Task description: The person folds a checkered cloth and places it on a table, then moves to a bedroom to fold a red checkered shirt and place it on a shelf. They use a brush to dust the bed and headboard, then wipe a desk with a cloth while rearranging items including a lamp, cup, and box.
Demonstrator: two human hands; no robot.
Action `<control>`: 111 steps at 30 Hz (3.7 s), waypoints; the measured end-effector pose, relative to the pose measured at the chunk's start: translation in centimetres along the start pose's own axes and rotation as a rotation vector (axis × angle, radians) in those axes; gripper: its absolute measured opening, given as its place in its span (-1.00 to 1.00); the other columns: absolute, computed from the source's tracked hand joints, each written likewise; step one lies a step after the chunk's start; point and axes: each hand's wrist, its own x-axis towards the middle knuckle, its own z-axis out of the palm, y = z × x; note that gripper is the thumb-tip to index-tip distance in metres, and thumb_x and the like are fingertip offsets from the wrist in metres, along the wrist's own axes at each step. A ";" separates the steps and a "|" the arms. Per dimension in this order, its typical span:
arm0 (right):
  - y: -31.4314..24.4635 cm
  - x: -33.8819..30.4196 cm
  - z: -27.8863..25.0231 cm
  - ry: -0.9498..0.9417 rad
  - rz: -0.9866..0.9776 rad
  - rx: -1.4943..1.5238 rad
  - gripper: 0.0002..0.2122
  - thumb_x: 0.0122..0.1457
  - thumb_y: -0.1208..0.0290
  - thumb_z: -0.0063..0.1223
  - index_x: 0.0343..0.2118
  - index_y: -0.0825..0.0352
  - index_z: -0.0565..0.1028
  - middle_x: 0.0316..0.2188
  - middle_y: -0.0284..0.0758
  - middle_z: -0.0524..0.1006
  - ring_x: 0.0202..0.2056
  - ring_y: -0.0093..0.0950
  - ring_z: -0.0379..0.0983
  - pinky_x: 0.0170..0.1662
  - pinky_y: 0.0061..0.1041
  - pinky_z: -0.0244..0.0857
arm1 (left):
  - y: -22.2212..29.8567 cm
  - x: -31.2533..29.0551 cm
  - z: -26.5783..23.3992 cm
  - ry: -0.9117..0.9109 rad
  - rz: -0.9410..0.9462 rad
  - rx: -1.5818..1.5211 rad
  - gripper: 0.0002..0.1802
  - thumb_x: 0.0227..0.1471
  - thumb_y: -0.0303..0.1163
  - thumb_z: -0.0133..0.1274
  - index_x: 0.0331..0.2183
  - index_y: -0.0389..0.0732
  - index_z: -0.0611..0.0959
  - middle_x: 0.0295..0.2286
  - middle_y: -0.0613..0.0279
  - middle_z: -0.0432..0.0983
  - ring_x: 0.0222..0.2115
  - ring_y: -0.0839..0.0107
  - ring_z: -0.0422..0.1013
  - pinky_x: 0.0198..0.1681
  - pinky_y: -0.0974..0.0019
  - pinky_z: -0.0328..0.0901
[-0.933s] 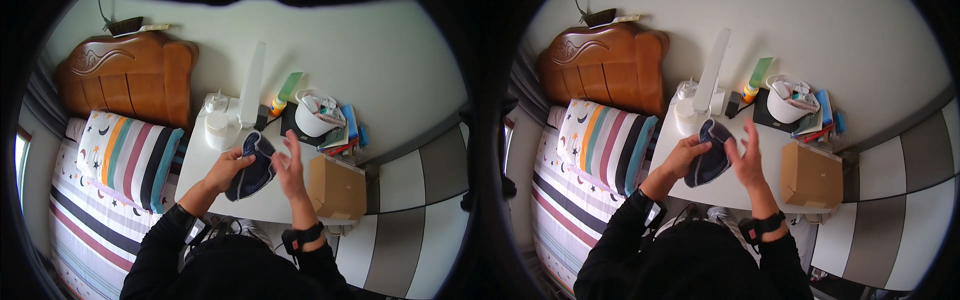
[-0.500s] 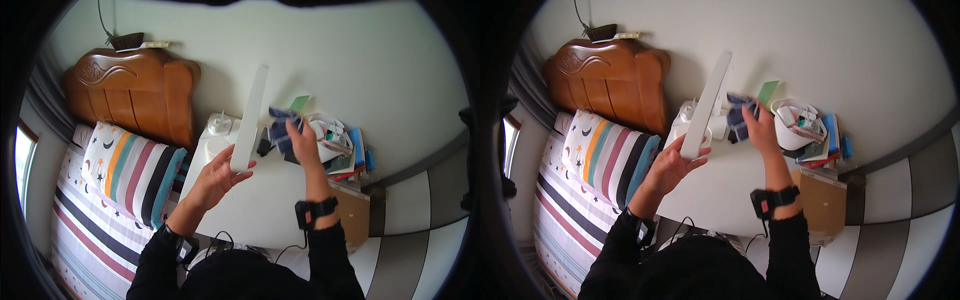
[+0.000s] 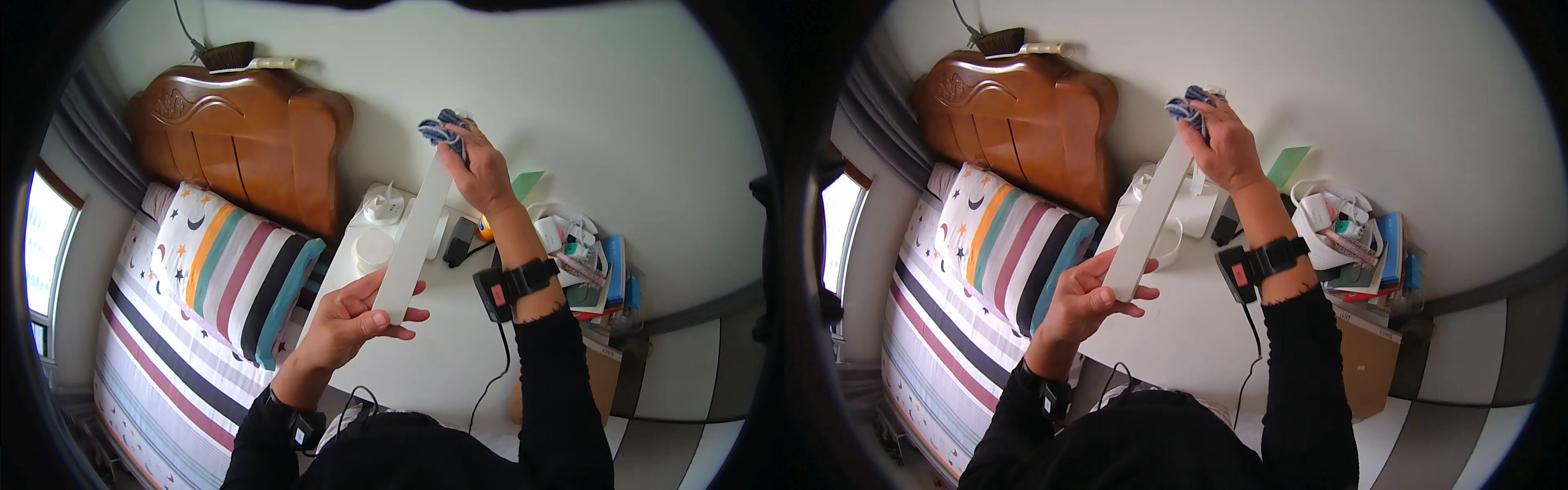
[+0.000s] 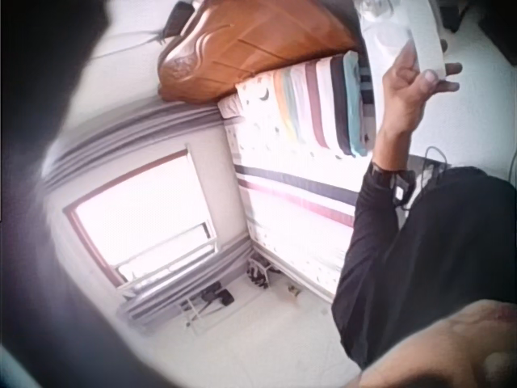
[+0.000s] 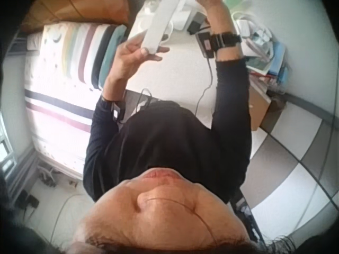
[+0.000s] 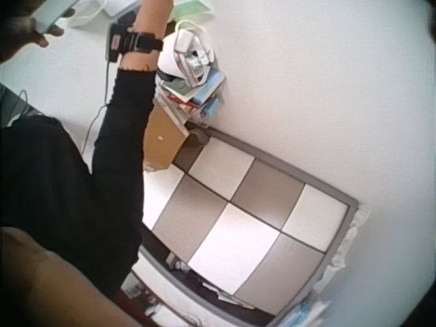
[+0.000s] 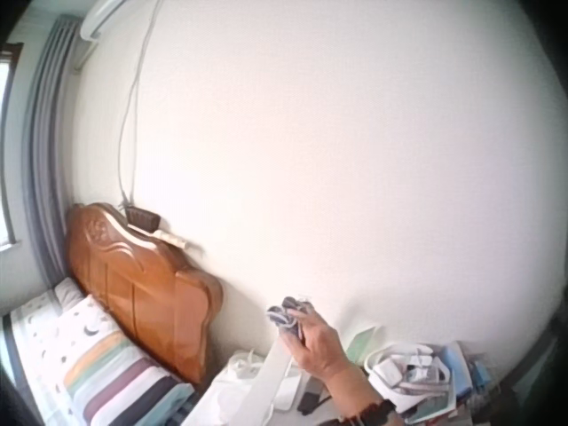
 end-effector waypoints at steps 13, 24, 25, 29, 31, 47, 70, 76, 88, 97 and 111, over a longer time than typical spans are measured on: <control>-15.9 -8.7 -3.8 -0.136 -0.160 0.286 -0.70 0.16 0.29 -0.11 -0.21 0.44 0.49 -0.21 -0.15 0.52 -0.04 -0.10 0.36 0.10 -0.18 0.13 | -2.3 -1.4 -1.5 -0.059 0.158 -0.124 -0.44 -0.12 -0.48 0.21 -0.08 -0.45 0.39 -0.25 -0.06 0.50 -0.31 0.15 0.51 -0.32 0.23 0.48; -20.0 -17.4 -4.1 0.035 0.651 0.955 -0.65 0.25 0.23 -0.20 -0.36 0.47 0.51 -0.38 -0.21 0.56 -0.33 -0.40 0.51 -0.17 -0.51 0.33 | -3.3 -1.8 -5.2 -0.017 0.245 0.097 -0.49 0.10 -0.19 0.02 -0.11 -0.46 0.43 -0.35 0.10 0.54 -0.44 0.40 0.49 -0.40 0.38 0.41; -20.1 -19.0 -4.1 0.136 0.896 1.111 -0.63 0.26 0.22 -0.22 -0.36 0.47 0.51 -0.40 -0.23 0.56 -0.39 -0.43 0.51 -0.23 -0.56 0.34 | -3.3 -1.9 -5.5 -0.057 0.274 0.128 -0.36 0.17 0.00 -0.16 -0.04 -0.47 0.38 -0.31 0.07 0.53 -0.41 0.38 0.49 -0.37 0.37 0.41; -19.3 -26.7 -2.8 0.149 1.194 1.179 -0.61 0.25 0.17 -0.20 -0.21 0.48 0.47 -0.40 -0.29 0.57 -0.37 -0.51 0.51 -0.21 -0.60 0.34 | -5.6 -2.7 -8.3 0.163 0.147 0.210 -0.41 0.21 -0.02 -0.24 -0.07 -0.41 0.41 -0.26 0.01 0.53 -0.33 0.32 0.49 -0.24 0.34 0.35; -18.0 -30.6 -1.1 -0.222 1.201 0.891 -0.58 0.21 0.10 -0.17 -0.10 0.41 0.44 -0.32 -0.25 0.56 -0.24 -0.45 0.47 -0.12 -0.51 0.30 | -7.6 -1.5 -10.7 0.285 0.083 0.399 -0.56 0.15 -0.23 -0.07 -0.06 -0.38 0.43 -0.20 0.00 0.50 -0.21 0.34 0.44 -0.14 0.38 0.30; -0.3 -31.4 11.1 -0.137 1.156 0.121 -0.56 0.11 0.05 -0.01 -0.14 0.38 0.42 -0.21 -0.11 0.48 -0.21 -0.17 0.44 -0.11 -0.32 0.30 | -19.2 16.9 -18.1 0.448 0.021 1.721 0.07 -0.32 0.12 0.26 0.15 -0.17 0.21 0.08 -0.12 0.16 0.04 -0.02 0.21 0.01 0.09 0.22; 12.4 -23.5 14.8 -0.341 1.219 0.684 -0.46 0.15 -0.07 -0.22 -0.31 0.43 0.52 -0.33 -0.03 0.53 -0.23 -0.16 0.45 -0.15 -0.34 0.26 | -21.6 16.5 -15.0 -0.178 -0.076 1.641 0.31 -0.48 -0.30 0.34 0.20 -0.27 -0.15 0.19 -0.21 -0.23 0.23 -0.05 -0.23 0.24 0.06 -0.14; 11.8 -23.9 15.2 -0.456 1.258 1.014 -0.34 0.23 -0.16 -0.43 -0.01 0.45 0.37 -0.07 -0.16 0.42 -0.03 -0.44 0.30 0.05 -0.46 0.13 | -21.8 15.9 -14.3 -0.206 -0.118 1.952 0.36 -0.52 -0.25 0.37 0.21 -0.22 -0.17 0.22 -0.07 -0.35 0.25 -0.04 -0.42 0.22 -0.20 -0.42; 2.7 -41.2 6.8 -0.618 0.243 0.281 -0.55 -0.01 0.23 0.11 -0.06 0.31 0.37 0.03 -0.18 0.31 0.14 -0.23 0.11 0.17 -0.09 -0.03 | -21.8 21.3 -11.5 0.167 0.197 1.685 -0.03 -0.50 -0.41 0.32 0.04 -0.17 0.24 -0.10 -0.04 0.22 -0.09 -0.03 0.27 -0.13 0.07 0.32; 5.1 -45.4 6.7 -0.740 0.184 0.208 -0.59 -0.05 0.35 0.04 -0.08 0.33 0.41 0.10 -0.22 0.25 0.19 -0.27 0.05 0.25 -0.14 -0.14 | -30.6 29.5 -1.8 -0.180 0.008 1.644 -0.03 -0.43 -0.34 0.28 0.09 -0.12 0.20 0.01 -0.03 0.15 0.00 0.00 0.23 -0.06 0.09 0.31; 7.1 -45.0 4.2 -0.510 0.519 -0.049 -0.56 -0.13 0.31 0.05 -0.11 0.34 0.40 0.03 -0.15 0.30 0.16 -0.15 0.06 0.20 0.03 -0.17 | -36.5 29.9 -3.3 -0.031 0.276 1.544 0.16 -0.35 -0.25 0.36 0.19 -0.24 0.01 0.17 -0.17 -0.11 0.17 -0.12 -0.08 0.20 0.11 -0.04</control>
